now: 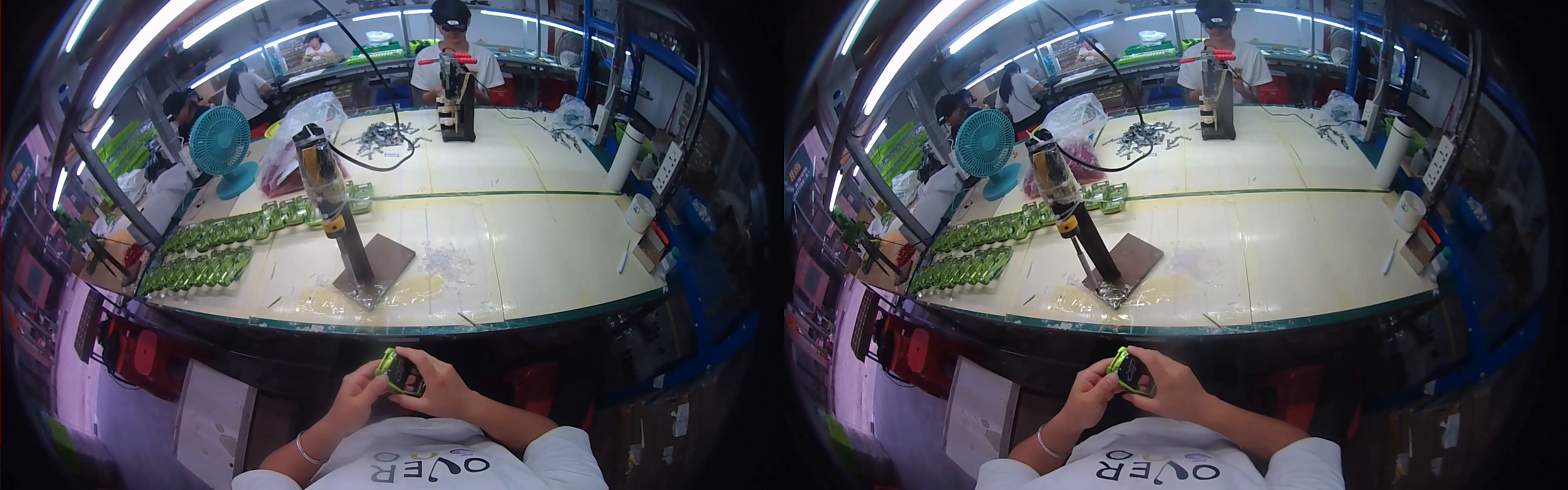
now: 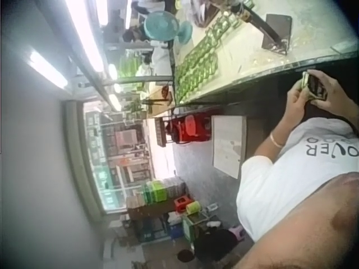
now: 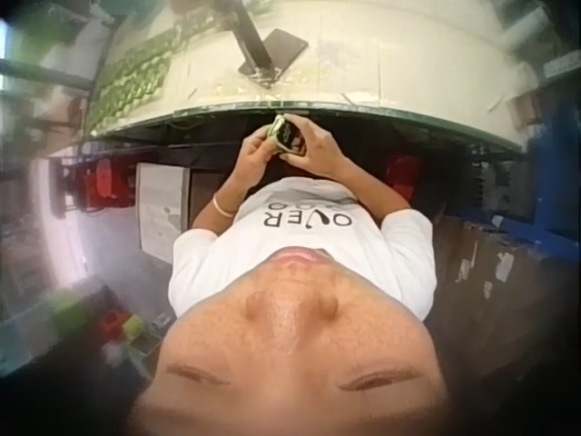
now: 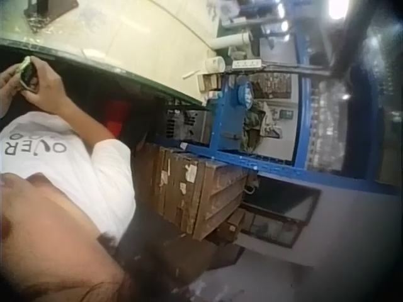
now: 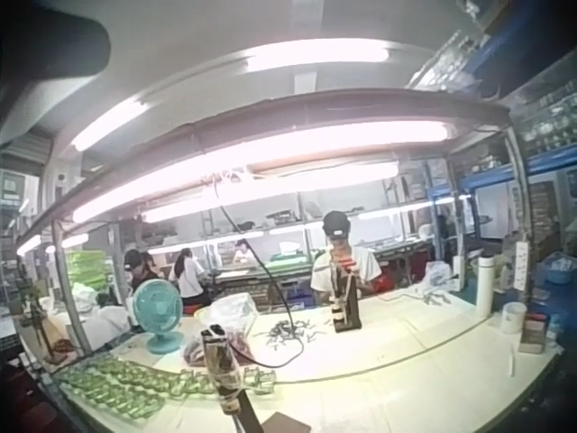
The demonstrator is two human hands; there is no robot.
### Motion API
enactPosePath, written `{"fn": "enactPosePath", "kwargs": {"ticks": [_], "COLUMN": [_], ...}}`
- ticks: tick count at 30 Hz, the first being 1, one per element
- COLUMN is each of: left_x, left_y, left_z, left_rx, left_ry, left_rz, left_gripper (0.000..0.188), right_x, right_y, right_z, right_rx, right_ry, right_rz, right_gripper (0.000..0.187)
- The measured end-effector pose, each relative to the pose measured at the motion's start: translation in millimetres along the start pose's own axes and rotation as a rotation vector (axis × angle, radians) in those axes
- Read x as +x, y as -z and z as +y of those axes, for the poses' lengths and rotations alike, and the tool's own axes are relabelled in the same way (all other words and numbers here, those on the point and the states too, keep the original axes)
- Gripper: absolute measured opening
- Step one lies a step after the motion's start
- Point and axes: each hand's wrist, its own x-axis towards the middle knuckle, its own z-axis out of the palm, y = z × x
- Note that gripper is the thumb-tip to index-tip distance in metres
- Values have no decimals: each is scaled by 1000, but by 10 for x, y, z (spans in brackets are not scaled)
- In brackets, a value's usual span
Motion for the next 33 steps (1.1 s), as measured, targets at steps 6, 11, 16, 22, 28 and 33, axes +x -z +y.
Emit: {"fn": "enactPosePath", "kwargs": {"ticks": [6, 11, 16, 22, 28, 33], "left_x": [128, 98, 170, 174, 339, 365], "left_y": [11, -120, -65, -44, 225, 217], "left_z": [130, 435, 304, 270, 183, -76], "left_rx": [22, 116, 86, 241, 591, -47], "left_ry": [-173, -266, -223, -282, -528, -158], "left_rz": [24, -38, -10, 57, -89, -22], "left_gripper": [32, 32, 34, 39, 62, 74], "right_x": [146, 226, 239, 144, 156, -6], "right_y": [-22, 52, 24, -26, -44, -254], "right_z": [12, -89, -31, 65, 78, 152], "right_rx": [-80, -137, -206, -142, 57, 757], "right_ry": [120, 284, 249, 277, 313, -135], "right_rz": [55, 162, 105, 52, -14, -104], "right_gripper": [68, 69, 60, 58, 62, 68]}}
